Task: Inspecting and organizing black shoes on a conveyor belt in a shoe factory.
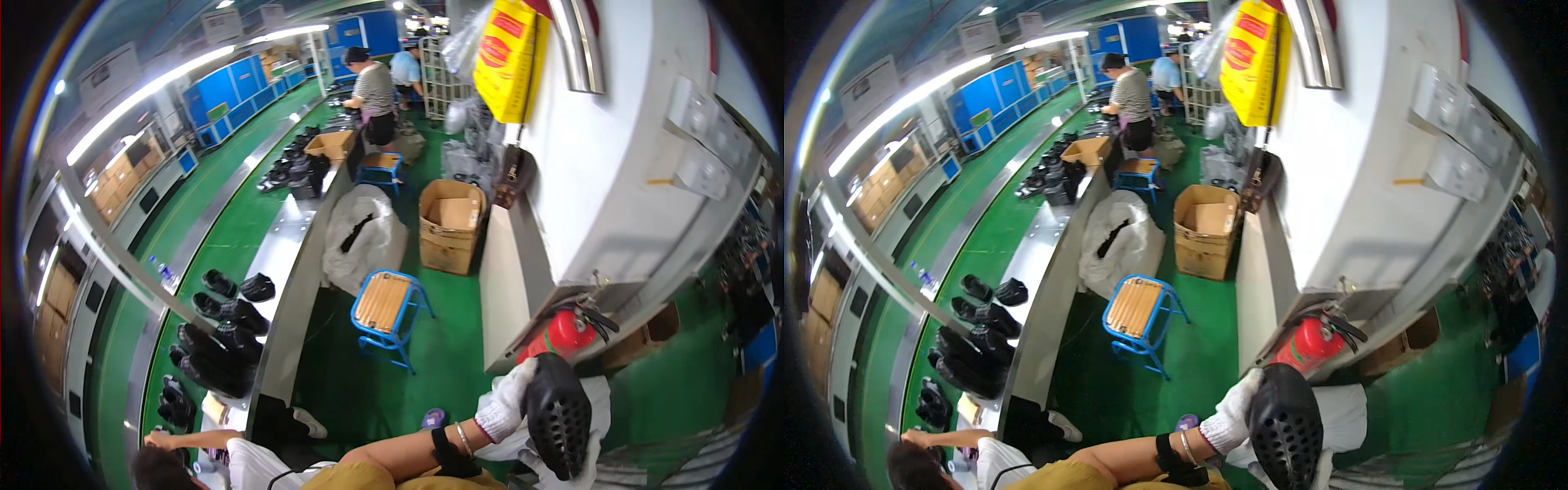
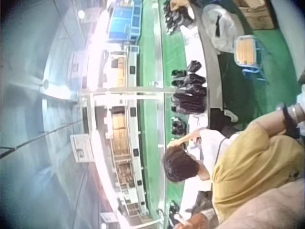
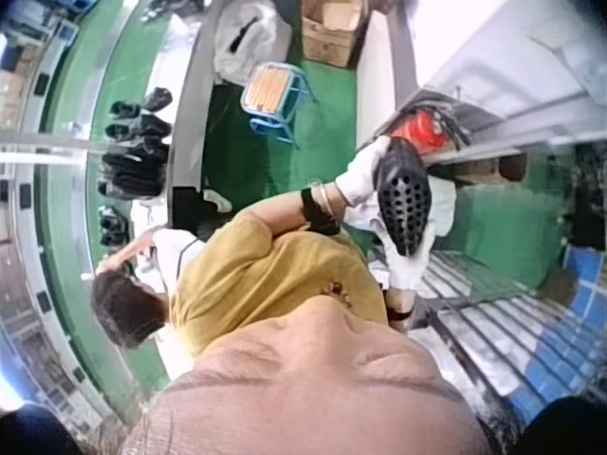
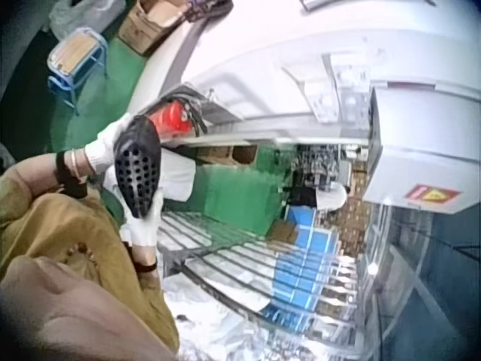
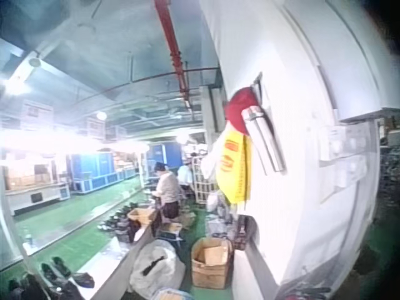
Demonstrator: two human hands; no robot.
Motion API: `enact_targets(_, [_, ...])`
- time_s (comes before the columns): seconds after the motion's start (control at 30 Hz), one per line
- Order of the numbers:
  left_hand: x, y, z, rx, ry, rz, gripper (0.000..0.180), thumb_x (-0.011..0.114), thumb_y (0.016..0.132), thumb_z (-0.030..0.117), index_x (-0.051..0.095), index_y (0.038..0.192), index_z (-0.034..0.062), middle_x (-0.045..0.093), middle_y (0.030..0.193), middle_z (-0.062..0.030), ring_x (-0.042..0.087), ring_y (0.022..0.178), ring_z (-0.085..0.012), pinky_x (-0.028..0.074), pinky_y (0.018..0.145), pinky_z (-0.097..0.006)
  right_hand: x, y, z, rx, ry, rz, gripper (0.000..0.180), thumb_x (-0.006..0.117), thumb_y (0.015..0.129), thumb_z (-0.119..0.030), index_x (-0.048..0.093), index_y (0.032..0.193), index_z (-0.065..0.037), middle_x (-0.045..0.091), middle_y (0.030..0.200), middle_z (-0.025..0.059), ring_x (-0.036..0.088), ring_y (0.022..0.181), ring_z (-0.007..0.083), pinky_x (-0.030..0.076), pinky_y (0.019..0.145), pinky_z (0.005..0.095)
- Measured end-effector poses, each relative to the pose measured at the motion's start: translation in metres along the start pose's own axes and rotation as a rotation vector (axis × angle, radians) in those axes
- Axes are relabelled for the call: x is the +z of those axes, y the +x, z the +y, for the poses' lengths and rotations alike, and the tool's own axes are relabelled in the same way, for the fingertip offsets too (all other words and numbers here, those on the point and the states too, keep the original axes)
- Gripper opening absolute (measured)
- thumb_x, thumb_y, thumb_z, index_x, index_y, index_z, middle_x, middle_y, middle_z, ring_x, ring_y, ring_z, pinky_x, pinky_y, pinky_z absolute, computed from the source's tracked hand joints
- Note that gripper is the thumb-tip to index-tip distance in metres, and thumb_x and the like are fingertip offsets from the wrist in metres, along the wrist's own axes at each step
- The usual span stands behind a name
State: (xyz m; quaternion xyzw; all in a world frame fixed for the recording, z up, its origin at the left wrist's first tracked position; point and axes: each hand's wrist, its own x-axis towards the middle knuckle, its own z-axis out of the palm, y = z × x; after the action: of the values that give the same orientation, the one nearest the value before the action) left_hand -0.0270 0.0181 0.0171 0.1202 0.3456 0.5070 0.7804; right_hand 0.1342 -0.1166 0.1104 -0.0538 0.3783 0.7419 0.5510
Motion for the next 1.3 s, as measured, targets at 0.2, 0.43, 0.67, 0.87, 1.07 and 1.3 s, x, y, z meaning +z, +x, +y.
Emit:
enact_targets(0.2, [-0.049, 0.006, 0.072, 0.061, -0.354, 0.187, 0.046, 0.055, 0.105, 0.049, 0.069, 0.117, 0.0070, 0.075, 0.108, -0.0086, 0.071, 0.093, -0.0235, 0.059, 0.088, -0.042, 0.005, 0.100, 0.039, 0.107, -0.500, -0.097, 0.063, 0.048, 0.107, -0.050, 0.042, 0.155, -0.009, 0.044, 0.159, 0.0152, 0.046, 0.144, 0.0363, 0.040, 0.114, 0.0611])
enact_targets(0.43, [-0.135, 0.002, 0.185, 0.255, -0.504, 0.248, 0.045, 0.051, 0.108, 0.046, 0.067, 0.119, 0.0044, 0.074, 0.114, -0.0096, 0.069, 0.098, -0.0248, 0.056, 0.096, -0.040, -0.012, 0.237, 0.115, -0.011, -1.360, -0.402, 0.073, 0.052, 0.105, -0.051, 0.027, 0.159, -0.009, 0.039, 0.161, 0.0169, 0.051, 0.139, 0.0374, 0.058, 0.098, 0.0560])
enact_targets(0.67, [-0.233, -0.003, 0.282, 0.523, -0.660, 0.343, 0.049, 0.060, 0.105, 0.046, 0.062, 0.130, 0.0037, 0.071, 0.120, -0.0093, 0.067, 0.108, -0.0226, 0.055, 0.099, -0.037, -0.038, 0.336, 0.197, -0.273, -2.296, -0.573, 0.140, 0.100, 0.061, -0.025, 0.003, 0.160, -0.002, 0.040, 0.156, 0.0243, 0.041, 0.146, 0.0353, 0.036, 0.121, 0.0495])
enact_targets(0.87, [-0.250, 0.001, 0.326, 0.580, -0.733, 0.318, 0.054, 0.055, 0.106, 0.049, 0.057, 0.138, 0.0058, 0.067, 0.133, -0.0103, 0.065, 0.120, -0.0246, 0.050, 0.109, -0.042, -0.027, 0.445, 0.227, -0.511, -2.480, -1.048, 0.136, 0.100, 0.057, -0.041, 0.017, 0.157, -0.001, 0.043, 0.151, 0.0223, 0.044, 0.141, 0.0364, 0.037, 0.119, 0.0491])
enact_targets(1.07, [-0.229, -0.012, 0.379, 0.643, -0.521, 0.425, 0.061, 0.043, 0.109, 0.054, 0.052, 0.146, 0.0068, 0.056, 0.149, -0.0121, 0.054, 0.136, -0.0303, 0.043, 0.116, -0.048, 0.001, 0.492, 0.265, 0.062, -1.902, -0.629, 0.098, 0.092, 0.066, -0.016, 0.043, 0.150, -0.002, 0.057, 0.144, 0.0119, 0.055, 0.131, 0.0276, 0.045, 0.115, 0.0444])
enact_targets(1.3, [-0.247, -0.032, 0.418, 0.422, 0.152, 0.390, 0.043, 0.046, 0.108, 0.015, 0.044, 0.150, 0.0022, 0.061, 0.140, -0.0130, 0.062, 0.125, -0.0253, 0.053, 0.105, -0.043, 0.003, 0.538, 0.304, 0.388, -1.402, -0.423, 0.077, 0.072, 0.082, -0.022, 0.044, 0.151, -0.005, 0.054, 0.147, 0.0163, 0.053, 0.136, 0.0372, 0.042, 0.118, 0.0548])
